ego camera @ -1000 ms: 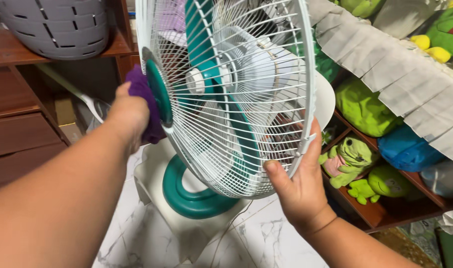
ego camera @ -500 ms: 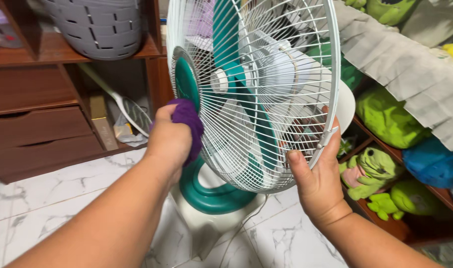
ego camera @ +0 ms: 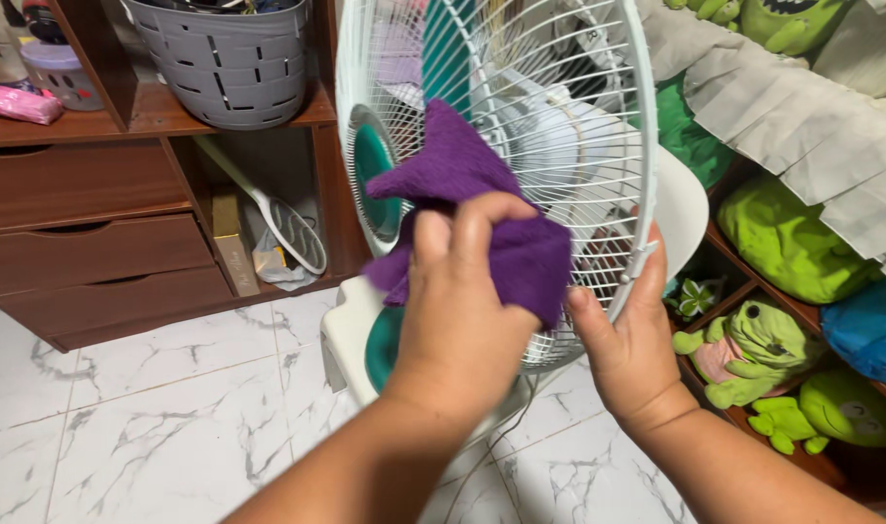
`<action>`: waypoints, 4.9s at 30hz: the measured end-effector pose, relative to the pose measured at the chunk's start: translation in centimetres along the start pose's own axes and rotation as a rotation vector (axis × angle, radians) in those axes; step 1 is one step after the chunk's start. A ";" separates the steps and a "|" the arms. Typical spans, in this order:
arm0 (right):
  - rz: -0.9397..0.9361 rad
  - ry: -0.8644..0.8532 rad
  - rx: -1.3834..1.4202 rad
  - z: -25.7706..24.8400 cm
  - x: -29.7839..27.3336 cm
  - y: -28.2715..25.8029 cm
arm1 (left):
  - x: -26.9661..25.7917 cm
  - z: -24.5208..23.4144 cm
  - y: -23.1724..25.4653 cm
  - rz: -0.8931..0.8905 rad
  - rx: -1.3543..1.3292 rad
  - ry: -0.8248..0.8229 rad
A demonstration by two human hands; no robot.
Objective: The person reassembles a standing electric fan by securing the blade hub, attaching the front wire cage, and wiping the exterior with a purple cloth. The person uses both hands to align and fasten the components, then cleans the fan's surface.
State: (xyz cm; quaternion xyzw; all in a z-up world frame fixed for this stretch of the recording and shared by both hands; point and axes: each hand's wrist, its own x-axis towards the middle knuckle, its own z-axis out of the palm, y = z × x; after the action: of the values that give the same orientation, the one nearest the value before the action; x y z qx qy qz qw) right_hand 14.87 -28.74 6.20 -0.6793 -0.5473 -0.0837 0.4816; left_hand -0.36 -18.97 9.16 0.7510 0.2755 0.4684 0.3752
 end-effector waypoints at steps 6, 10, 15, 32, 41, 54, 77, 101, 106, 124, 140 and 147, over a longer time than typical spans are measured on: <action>0.211 -0.048 0.025 0.8 0.8 -1.3 | 5.4 -0.8 -4.5 -0.197 0.116 0.264; 0.118 -0.074 0.137 1.5 -0.2 -2.0 | 4.8 -2.1 -7.1 -0.507 -0.134 0.176; 0.018 -0.061 0.051 0.9 0.4 -1.0 | 0.2 0.0 -5.2 -0.528 -0.025 0.133; 0.137 -0.171 0.150 -0.4 2.5 -1.5 | 0.7 0.1 0.9 -0.100 -0.094 0.238; 0.393 -0.216 0.280 -1.4 2.3 -0.7 | -1.4 3.7 -1.4 0.156 0.074 0.214; 0.385 -0.190 0.162 -0.6 1.1 -4.2 | 7.7 -2.7 -5.3 -0.906 -0.606 0.188; 0.560 -0.060 0.378 -1.3 -0.7 -4.2 | 7.1 -2.4 -9.2 -0.579 -0.463 0.177; 0.599 0.051 0.440 -0.9 0.0 -5.3 | 3.3 -0.7 -6.0 -0.142 -0.064 -0.001; 0.614 0.064 0.503 -1.0 0.0 -4.9 | 3.8 -0.3 -6.9 -0.316 -0.017 -0.048; 0.611 0.222 0.461 0.2 -0.5 -5.0 | 1.5 -0.5 -6.0 -0.255 -0.008 -0.124; 0.650 0.209 0.152 3.8 -6.5 -4.6 | 4.5 -2.6 -8.5 -0.489 -0.472 -0.013; 1.389 -0.167 0.113 5.0 -6.3 -3.5 | 1.6 -1.0 -8.9 -0.022 0.031 -0.063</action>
State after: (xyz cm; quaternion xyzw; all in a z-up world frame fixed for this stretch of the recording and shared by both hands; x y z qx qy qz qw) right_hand 7.47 -29.42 1.60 -0.8498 -0.0255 0.3245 0.4146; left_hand -1.16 -12.42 2.89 0.7680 0.2792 0.4361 0.3770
